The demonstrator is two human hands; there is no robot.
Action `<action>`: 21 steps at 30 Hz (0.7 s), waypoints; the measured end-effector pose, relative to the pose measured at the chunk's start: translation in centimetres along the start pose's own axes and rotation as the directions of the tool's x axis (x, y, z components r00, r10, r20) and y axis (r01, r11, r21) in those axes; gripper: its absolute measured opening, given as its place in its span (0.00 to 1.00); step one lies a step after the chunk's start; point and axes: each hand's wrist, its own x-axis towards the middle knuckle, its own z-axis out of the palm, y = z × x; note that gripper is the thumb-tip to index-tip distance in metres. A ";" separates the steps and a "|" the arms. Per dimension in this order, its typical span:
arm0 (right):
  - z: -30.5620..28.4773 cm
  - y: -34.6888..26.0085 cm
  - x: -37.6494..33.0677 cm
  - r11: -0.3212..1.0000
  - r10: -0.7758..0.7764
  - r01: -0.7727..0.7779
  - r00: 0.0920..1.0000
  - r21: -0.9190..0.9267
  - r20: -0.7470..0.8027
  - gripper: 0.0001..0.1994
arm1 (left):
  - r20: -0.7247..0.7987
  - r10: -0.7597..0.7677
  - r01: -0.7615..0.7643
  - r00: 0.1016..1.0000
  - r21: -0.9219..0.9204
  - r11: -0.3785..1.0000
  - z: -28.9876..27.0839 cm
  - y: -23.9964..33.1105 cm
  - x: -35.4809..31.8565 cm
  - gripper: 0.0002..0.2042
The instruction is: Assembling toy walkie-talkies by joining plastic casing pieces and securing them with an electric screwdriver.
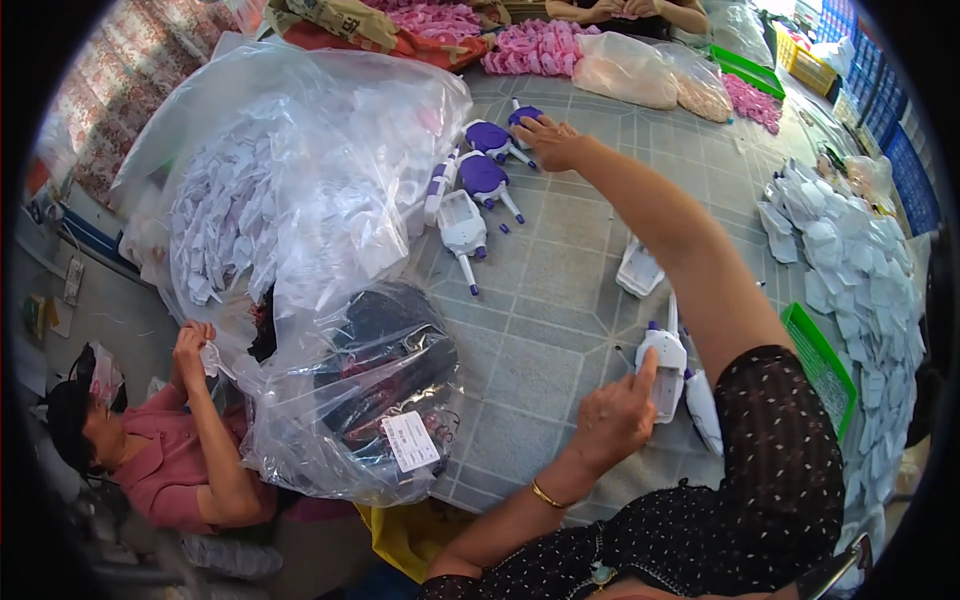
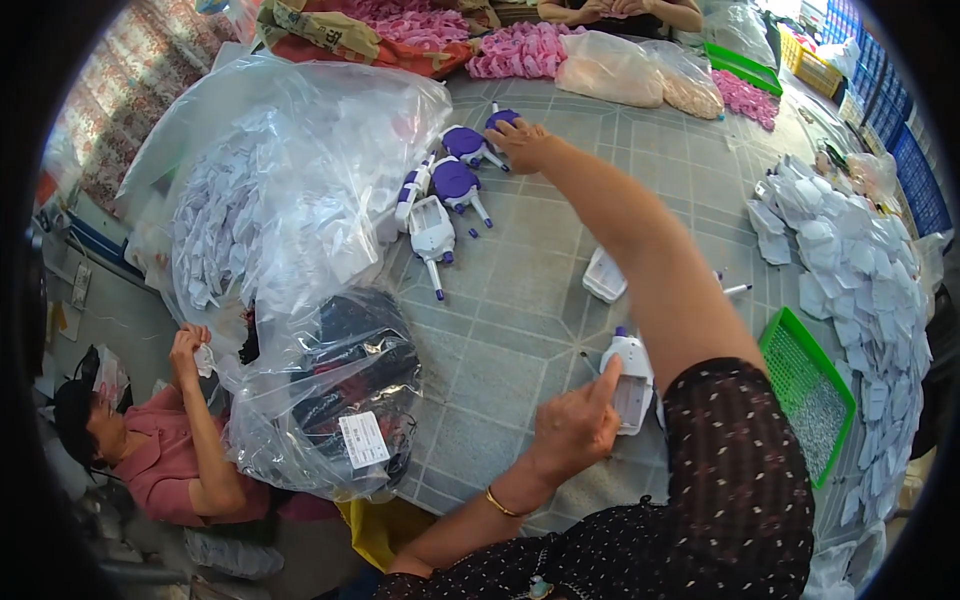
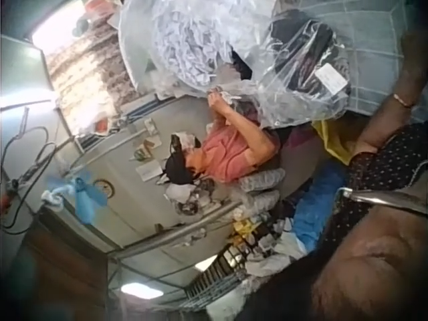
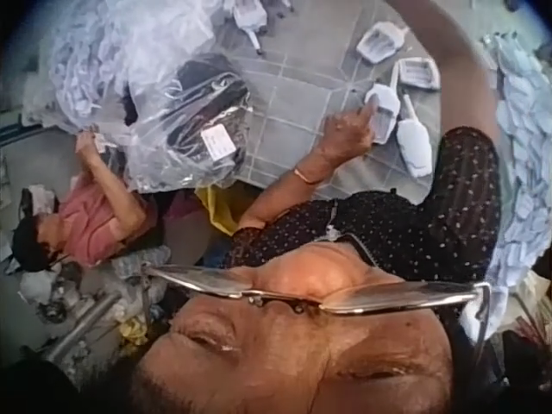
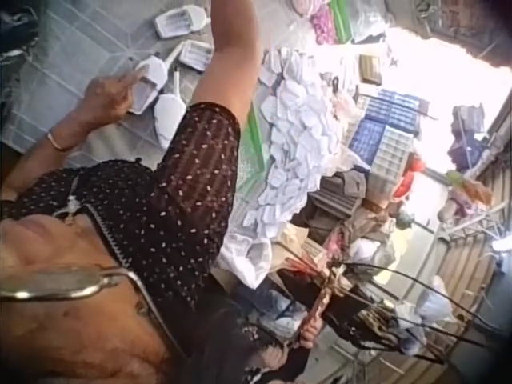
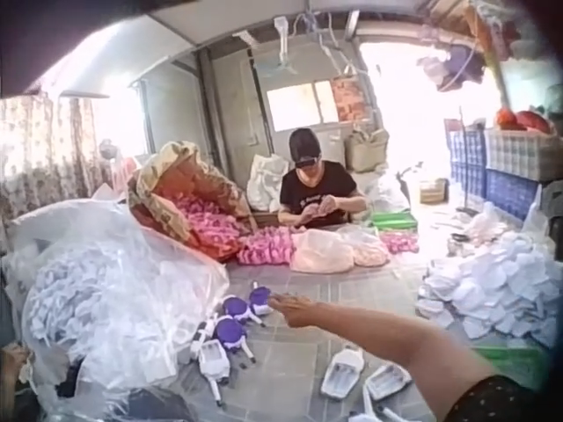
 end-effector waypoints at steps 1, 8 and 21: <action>0.1 -1.4 0.7 1.000 -0.016 0.016 1.000 0.012 0.000 0.31 | 0.013 -0.005 0.005 1.000 0.013 1.000 0.0 -0.1 -0.3 0.35; -2.0 -2.1 -3.7 0.998 -0.061 0.049 0.956 0.047 0.288 0.24 | 0.037 -0.052 0.051 0.998 0.037 0.998 -0.1 -1.1 -0.7 0.35; -1.7 -1.7 3.0 0.977 0.193 -0.210 0.953 0.048 0.232 0.31 | 0.063 -0.006 0.005 0.998 0.012 1.000 0.4 -0.3 -0.7 0.40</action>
